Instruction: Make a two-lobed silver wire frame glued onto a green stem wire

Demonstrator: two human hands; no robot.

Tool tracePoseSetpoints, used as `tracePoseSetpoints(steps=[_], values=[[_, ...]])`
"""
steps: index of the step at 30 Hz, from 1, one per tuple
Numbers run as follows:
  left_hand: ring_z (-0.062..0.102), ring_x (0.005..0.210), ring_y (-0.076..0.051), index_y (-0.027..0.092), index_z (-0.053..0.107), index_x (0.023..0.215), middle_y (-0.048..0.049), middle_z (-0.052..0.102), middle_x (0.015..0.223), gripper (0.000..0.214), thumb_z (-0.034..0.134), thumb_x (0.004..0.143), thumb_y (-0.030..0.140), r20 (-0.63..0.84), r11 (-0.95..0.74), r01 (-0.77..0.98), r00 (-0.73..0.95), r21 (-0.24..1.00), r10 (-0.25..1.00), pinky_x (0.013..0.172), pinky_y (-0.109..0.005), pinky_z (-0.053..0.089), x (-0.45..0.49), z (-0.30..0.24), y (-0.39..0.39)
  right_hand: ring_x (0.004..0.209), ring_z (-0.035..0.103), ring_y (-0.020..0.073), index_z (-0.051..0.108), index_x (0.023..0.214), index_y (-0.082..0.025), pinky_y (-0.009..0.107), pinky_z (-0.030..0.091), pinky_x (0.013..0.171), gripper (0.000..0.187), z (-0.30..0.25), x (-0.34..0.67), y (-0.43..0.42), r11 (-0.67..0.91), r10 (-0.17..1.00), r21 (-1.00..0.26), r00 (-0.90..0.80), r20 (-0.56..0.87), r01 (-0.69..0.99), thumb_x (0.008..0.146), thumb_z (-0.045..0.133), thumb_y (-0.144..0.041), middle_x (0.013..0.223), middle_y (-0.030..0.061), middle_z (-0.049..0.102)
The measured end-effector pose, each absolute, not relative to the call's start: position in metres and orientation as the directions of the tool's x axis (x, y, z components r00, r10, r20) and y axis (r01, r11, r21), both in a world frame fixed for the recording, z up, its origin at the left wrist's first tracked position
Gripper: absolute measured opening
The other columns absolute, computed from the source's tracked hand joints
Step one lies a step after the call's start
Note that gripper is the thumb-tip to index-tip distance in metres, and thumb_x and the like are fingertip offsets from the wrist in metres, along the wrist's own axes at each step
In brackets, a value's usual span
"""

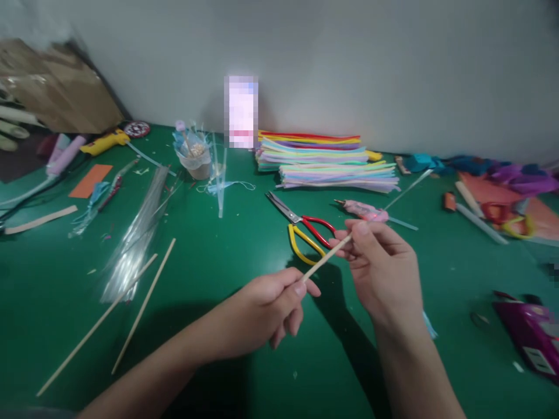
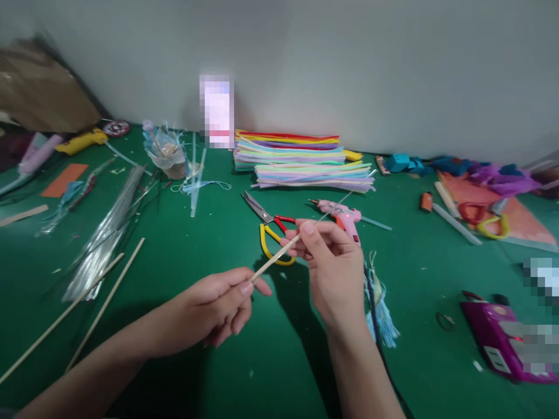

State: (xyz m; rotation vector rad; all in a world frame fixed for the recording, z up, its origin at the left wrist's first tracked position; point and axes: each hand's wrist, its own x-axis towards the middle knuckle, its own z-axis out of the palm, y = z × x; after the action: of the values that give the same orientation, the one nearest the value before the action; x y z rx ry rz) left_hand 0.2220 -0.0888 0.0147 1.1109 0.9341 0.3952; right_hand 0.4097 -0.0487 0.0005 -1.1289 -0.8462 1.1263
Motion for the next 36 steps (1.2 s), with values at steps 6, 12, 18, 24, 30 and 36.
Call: tracePoseSetpoints(steps=[6,12,18,24,30,36], values=[[0.044,0.047,-0.008,0.020,0.057,0.100,0.0046,0.052,0.064,0.031,0.034,0.101,0.041,-0.341,0.232,0.271,0.486,0.934,0.804,0.046,-0.020,0.035,0.222,0.006,-0.090,0.061,0.073,0.0133,0.076,0.077,-0.022,0.020,0.060,0.056,0.017,-0.007,0.403,-0.050,0.066,0.970,-0.972,0.241,0.011,-0.224,0.072,0.084,-0.036,0.072,-0.0004,0.076],[0.045,0.047,-0.010,0.020,0.058,0.092,0.0039,0.053,0.059,0.026,0.037,0.099,0.034,-0.296,0.107,0.429,0.404,0.897,0.866,0.047,-0.022,0.036,0.223,0.011,-0.094,0.071,0.075,0.0144,0.078,0.080,-0.022,0.020,0.062,0.061,0.025,-0.005,0.403,-0.046,0.024,0.963,-0.960,0.264,-0.053,-0.279,0.067,0.087,-0.041,0.087,0.0018,0.079],[0.065,0.057,-0.015,0.021,0.064,0.090,-0.0014,0.069,0.070,0.034,0.037,0.097,0.039,-0.275,0.218,0.738,-0.046,0.639,0.960,0.050,-0.024,0.045,0.152,0.032,-0.096,0.056,0.070,0.0077,0.078,0.086,-0.022,0.011,0.056,0.050,0.044,0.004,0.414,-0.041,-0.151,0.889,-0.889,0.334,-0.313,-0.433,0.051,0.094,-0.043,0.070,-0.0021,0.076],[0.065,0.098,-0.021,0.019,0.061,0.116,-0.0072,0.065,0.115,0.029,0.060,0.094,0.039,-0.140,0.505,0.856,-0.490,0.111,0.860,0.083,-0.039,0.055,0.033,0.044,-0.084,0.056,0.071,0.0106,0.078,0.082,-0.020,0.013,0.057,0.049,0.045,0.005,0.406,-0.044,-0.192,0.922,-0.889,0.232,-0.308,-0.416,0.046,0.096,-0.041,0.068,0.0002,0.076],[0.064,0.105,-0.024,0.016,0.059,0.123,-0.0087,0.062,0.123,0.036,0.061,0.094,0.038,-0.126,0.408,0.911,-0.413,-0.063,0.902,0.088,-0.045,0.055,0.015,0.029,-0.080,0.059,0.072,0.0116,0.078,0.082,-0.020,0.013,0.058,0.051,0.043,0.000,0.403,-0.044,-0.223,0.929,-0.885,0.187,-0.321,-0.409,0.050,0.095,-0.042,0.071,0.0013,0.077],[0.064,0.106,-0.023,0.018,0.060,0.122,-0.0092,0.062,0.124,0.033,0.060,0.094,0.036,-0.145,0.239,0.963,-0.257,-0.126,0.956,0.089,-0.045,0.055,0.033,0.015,-0.066,0.059,0.073,0.0114,0.078,0.081,-0.020,0.013,0.058,0.053,0.042,0.001,0.403,-0.045,-0.237,0.931,-0.887,0.168,-0.324,-0.397,0.051,0.094,-0.043,0.071,0.0013,0.077]])
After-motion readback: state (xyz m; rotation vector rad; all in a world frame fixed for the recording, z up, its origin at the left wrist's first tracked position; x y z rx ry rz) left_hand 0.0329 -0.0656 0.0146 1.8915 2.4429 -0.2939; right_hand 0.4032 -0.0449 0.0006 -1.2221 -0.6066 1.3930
